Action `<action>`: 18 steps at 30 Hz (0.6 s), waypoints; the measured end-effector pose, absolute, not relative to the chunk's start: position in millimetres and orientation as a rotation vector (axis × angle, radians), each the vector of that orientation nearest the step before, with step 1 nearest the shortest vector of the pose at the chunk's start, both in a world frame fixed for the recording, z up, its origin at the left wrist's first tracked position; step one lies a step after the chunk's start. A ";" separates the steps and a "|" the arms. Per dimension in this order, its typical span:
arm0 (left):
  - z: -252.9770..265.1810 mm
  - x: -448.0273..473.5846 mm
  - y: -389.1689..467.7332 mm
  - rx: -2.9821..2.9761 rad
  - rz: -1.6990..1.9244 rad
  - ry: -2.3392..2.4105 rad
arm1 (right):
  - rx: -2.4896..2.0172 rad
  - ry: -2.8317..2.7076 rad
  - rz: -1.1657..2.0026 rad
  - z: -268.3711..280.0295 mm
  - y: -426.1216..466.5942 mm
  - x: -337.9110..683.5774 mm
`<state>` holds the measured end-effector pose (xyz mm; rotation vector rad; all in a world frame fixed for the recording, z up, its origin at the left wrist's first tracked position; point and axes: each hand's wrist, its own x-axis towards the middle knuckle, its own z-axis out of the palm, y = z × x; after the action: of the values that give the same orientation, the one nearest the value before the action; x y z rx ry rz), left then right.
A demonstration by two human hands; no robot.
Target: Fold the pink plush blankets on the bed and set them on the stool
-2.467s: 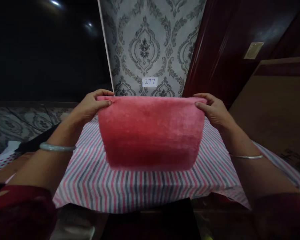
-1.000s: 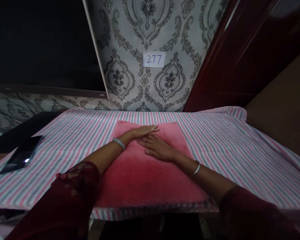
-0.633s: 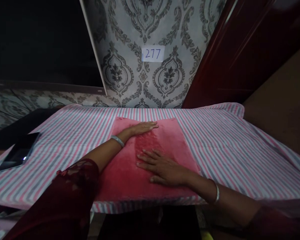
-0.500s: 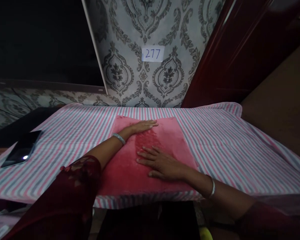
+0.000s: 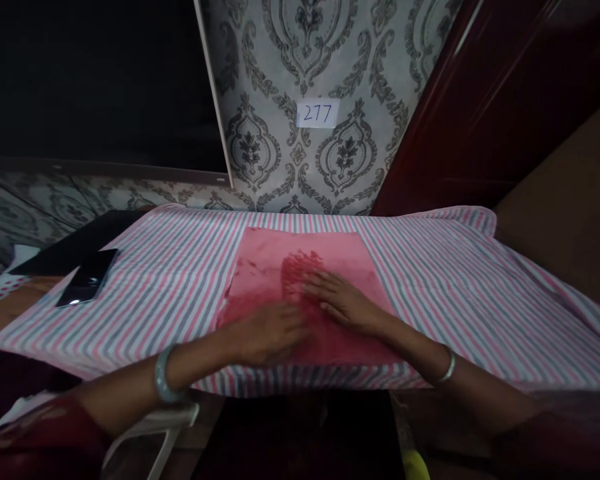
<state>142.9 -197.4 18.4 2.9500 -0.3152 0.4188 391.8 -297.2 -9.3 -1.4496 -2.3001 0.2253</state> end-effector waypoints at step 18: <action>-24.3 126.5 -195.3 2.946 0.252 -0.217 | -1.862 -2.374 0.152 -7.7 -164.9 456.2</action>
<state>126.5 -195.3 -24.3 2.9464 -0.2170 0.2517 456.2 -164.9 -7.7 -1.8623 -2.3739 0.1524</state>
